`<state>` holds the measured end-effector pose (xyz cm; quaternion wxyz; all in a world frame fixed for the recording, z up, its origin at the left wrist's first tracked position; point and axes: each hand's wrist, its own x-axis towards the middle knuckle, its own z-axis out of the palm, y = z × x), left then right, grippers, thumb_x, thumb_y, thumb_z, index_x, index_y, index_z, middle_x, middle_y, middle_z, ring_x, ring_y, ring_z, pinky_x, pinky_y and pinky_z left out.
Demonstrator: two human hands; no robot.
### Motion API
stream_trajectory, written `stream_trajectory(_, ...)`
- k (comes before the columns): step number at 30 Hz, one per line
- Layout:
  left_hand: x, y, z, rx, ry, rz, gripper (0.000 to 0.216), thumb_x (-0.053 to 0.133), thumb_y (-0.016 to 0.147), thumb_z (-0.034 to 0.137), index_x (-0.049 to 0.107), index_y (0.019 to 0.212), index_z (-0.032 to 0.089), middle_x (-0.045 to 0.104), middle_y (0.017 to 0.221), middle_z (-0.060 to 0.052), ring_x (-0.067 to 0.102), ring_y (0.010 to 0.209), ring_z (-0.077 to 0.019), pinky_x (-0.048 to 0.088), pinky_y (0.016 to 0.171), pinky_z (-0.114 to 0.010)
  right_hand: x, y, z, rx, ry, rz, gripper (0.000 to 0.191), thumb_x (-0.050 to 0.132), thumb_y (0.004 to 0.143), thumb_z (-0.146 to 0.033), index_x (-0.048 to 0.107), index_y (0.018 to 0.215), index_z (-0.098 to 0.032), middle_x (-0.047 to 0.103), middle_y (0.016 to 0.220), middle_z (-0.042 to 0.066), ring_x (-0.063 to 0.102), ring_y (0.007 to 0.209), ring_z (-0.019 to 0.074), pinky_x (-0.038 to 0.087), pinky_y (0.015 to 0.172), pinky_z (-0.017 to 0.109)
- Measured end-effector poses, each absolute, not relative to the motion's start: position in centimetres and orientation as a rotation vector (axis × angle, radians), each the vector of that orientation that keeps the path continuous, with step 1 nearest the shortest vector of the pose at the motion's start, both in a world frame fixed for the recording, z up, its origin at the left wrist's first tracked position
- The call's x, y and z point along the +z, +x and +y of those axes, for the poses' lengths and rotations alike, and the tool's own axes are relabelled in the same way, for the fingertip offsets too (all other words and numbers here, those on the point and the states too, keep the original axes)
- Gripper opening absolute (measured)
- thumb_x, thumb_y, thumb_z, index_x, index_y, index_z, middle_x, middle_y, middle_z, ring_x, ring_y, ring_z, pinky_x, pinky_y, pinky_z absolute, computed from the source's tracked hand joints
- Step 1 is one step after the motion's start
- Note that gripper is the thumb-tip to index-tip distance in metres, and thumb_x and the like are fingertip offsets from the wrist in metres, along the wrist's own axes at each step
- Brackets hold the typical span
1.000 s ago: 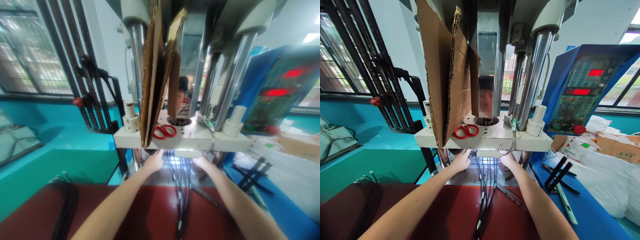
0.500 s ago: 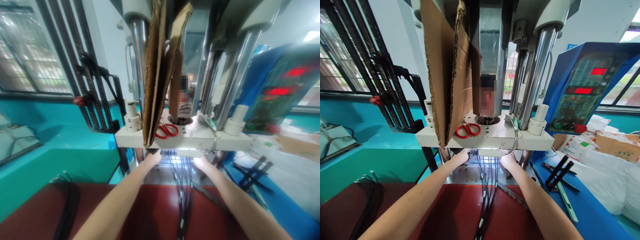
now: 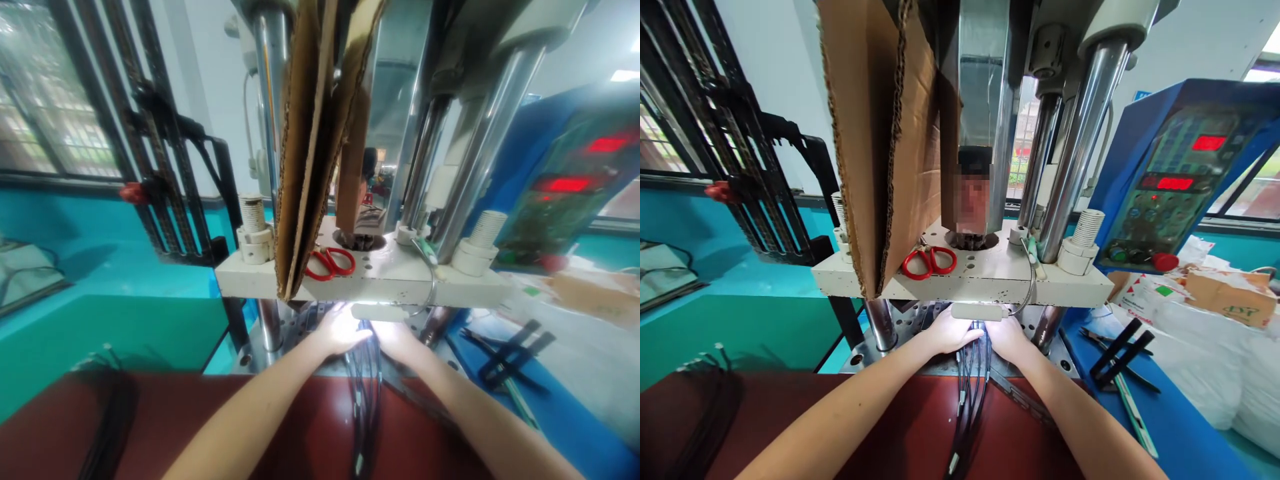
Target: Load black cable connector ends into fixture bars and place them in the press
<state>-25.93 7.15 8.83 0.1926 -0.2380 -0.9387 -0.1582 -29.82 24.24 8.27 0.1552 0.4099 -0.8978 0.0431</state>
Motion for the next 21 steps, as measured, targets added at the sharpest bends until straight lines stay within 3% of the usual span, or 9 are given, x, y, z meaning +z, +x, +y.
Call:
stream_trajectory(11,7.7,-26.4,8.0,-0.516,-0.572,-2.567,0.051,0.048,0.076,0.051,0.047,0.12,0.025,0.052,0.12,-0.004,0.045,0.111,-0.0248,0.034,0.095,-0.038,8.7,-30.6,24.0,0.139,1.158,-2.674,0.031,0.041,0.071,-0.007,0.062,0.092,-0.013,0.064,0.091,0.012,0.057,0.091,0.0235,0.042,0.086,0.036)
stream_trajectory(21,9.3,-27.3,8.2,-0.453,-0.548,-2.728,0.051,0.046,0.075,0.054,0.05,0.116,0.024,0.052,0.121,-0.006,0.046,0.109,-0.0254,0.033,0.096,-0.039,10.1,-31.7,23.7,0.24,0.989,-2.716,0.025,0.047,0.081,-0.012,0.059,0.103,-0.015,0.061,0.102,0.011,0.056,0.095,0.0213,0.043,0.085,0.038)
